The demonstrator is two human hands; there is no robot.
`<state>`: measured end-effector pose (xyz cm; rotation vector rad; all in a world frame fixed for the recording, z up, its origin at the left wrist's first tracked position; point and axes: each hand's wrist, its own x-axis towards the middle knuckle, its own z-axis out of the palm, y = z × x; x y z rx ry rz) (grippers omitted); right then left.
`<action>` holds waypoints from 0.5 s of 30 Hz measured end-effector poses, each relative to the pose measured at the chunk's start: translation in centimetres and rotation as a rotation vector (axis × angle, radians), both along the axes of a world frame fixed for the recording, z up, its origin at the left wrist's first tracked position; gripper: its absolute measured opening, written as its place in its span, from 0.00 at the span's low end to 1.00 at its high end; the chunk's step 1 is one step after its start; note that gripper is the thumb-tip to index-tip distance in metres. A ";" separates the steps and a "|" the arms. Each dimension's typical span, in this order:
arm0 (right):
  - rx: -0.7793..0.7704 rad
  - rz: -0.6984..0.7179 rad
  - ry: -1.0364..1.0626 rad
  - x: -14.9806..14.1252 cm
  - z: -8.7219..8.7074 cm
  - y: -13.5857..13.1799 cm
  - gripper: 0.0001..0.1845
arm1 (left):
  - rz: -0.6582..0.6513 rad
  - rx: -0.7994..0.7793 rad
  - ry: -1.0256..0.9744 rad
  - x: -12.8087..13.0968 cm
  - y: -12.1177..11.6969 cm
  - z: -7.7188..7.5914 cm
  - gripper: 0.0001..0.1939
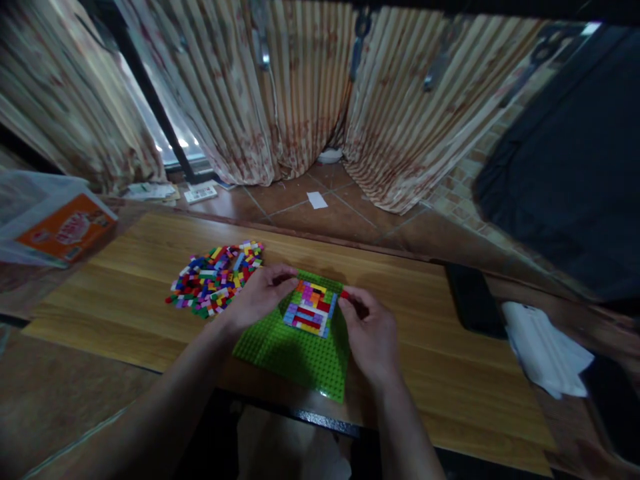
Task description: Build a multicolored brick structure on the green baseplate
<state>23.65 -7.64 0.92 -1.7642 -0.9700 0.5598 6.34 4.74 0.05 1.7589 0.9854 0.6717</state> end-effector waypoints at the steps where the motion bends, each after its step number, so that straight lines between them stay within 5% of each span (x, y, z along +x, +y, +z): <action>1: -0.011 0.022 -0.006 -0.2 -0.2 0.1 0.17 | -0.013 0.010 0.022 0.0 -0.1 0.0 0.11; 15: -0.028 0.075 -0.070 -0.9 -1.2 0.7 0.17 | -0.094 0.058 0.139 0.1 -0.7 0.6 0.12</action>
